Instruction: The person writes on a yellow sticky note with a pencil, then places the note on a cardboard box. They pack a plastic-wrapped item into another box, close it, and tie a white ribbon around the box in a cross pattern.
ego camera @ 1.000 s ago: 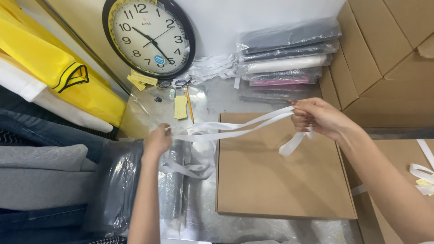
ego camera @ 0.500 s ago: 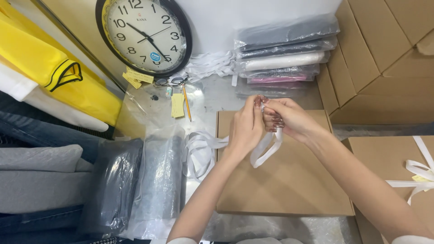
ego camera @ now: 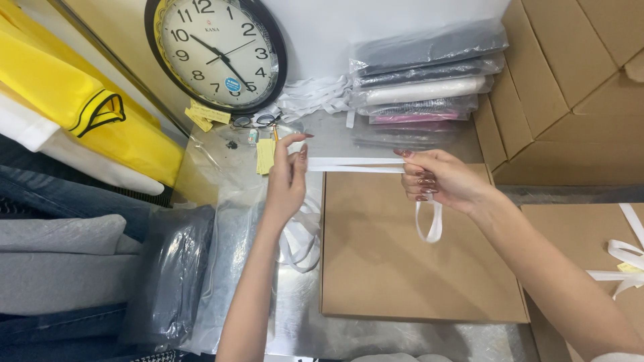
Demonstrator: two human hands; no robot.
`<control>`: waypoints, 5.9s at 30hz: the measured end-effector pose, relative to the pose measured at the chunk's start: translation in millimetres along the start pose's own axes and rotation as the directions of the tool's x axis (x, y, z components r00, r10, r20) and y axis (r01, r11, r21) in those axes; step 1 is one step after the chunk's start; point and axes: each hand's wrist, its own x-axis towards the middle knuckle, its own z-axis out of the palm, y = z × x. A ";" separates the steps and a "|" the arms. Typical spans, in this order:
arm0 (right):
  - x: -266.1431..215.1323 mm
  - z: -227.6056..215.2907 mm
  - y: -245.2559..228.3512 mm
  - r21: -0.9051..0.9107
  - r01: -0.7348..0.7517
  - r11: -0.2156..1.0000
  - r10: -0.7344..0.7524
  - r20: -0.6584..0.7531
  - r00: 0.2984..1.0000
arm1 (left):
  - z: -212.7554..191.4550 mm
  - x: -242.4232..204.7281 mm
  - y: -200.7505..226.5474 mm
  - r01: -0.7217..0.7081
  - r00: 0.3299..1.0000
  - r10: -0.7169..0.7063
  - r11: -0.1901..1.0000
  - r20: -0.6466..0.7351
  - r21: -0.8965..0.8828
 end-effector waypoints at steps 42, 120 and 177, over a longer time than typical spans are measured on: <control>-22.7 13.3 -30.7 -0.905 0.109 0.410 -0.223 0.016 0.975 | 106.5 11.6 74.8 -0.252 0.940 0.211 0.959 0.268 0.132; -87.1 -284.0 110.0 -0.395 0.105 0.913 -0.399 -0.809 0.431 | -9.2 -60.8 -28.2 0.157 0.947 -0.152 0.988 -0.283 -0.004; -35.7 -108.8 66.7 -0.948 0.117 0.297 -0.386 -0.007 0.922 | 134.8 5.9 50.7 -0.301 0.936 0.219 0.905 0.277 0.301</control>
